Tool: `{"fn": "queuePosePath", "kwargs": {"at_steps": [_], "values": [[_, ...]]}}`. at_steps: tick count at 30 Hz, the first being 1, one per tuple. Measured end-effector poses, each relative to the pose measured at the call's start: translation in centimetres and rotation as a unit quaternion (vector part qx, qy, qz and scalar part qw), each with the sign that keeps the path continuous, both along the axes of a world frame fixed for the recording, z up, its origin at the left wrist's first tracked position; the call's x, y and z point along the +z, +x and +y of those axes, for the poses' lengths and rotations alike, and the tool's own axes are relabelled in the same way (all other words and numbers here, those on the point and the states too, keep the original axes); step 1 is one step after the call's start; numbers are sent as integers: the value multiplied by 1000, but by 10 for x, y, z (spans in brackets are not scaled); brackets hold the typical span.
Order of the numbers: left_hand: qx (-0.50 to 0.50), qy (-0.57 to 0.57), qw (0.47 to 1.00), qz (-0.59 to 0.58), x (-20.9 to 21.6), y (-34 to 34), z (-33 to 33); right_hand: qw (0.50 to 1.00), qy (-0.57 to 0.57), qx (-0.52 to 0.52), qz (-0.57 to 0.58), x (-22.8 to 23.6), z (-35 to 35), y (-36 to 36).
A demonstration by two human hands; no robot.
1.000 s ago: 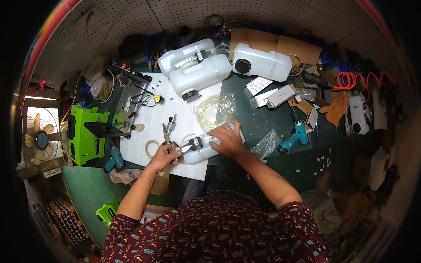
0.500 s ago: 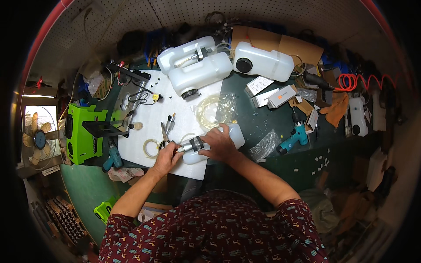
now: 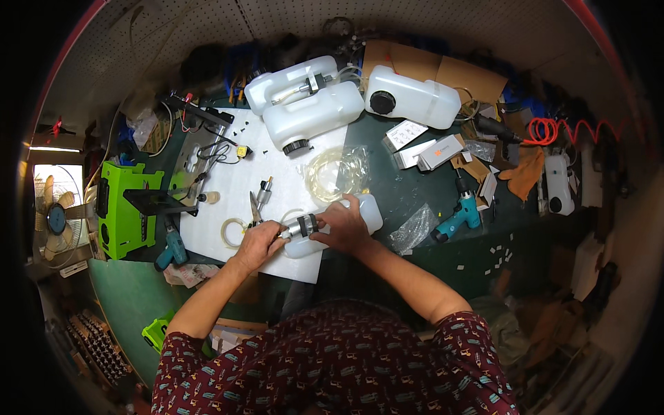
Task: The person assembles white plastic sprayers by inserting metal nozzles and attaching clear tubing. They use scissors to cut the tubing to length and repeatedly handle the sprayer bodies and tubing on a cluttered workbench.
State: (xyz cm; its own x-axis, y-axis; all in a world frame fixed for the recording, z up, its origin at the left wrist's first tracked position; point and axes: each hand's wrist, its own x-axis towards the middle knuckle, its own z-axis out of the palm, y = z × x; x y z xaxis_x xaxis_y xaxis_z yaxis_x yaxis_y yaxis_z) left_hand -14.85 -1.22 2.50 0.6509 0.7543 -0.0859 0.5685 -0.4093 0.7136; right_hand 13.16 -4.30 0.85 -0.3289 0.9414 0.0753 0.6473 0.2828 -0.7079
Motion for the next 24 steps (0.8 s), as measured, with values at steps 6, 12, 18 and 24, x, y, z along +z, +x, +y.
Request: {"fn": "queuePosePath", "kwargs": {"at_steps": [6,12,18,24], "values": [[-23,80,980,180,8,8,-12,1000,-19,-3,-16,4,1,0],[-44,39,994,88,-10,-2,-2,1000,-5,9,-28,4,3,-1],[-78,32,996,33,-10,-1,9,999,21,11,-37,-3,2,-1],[-83,35,991,94,-6,9,11,999,33,0,-33,-5,2,-7]]}}
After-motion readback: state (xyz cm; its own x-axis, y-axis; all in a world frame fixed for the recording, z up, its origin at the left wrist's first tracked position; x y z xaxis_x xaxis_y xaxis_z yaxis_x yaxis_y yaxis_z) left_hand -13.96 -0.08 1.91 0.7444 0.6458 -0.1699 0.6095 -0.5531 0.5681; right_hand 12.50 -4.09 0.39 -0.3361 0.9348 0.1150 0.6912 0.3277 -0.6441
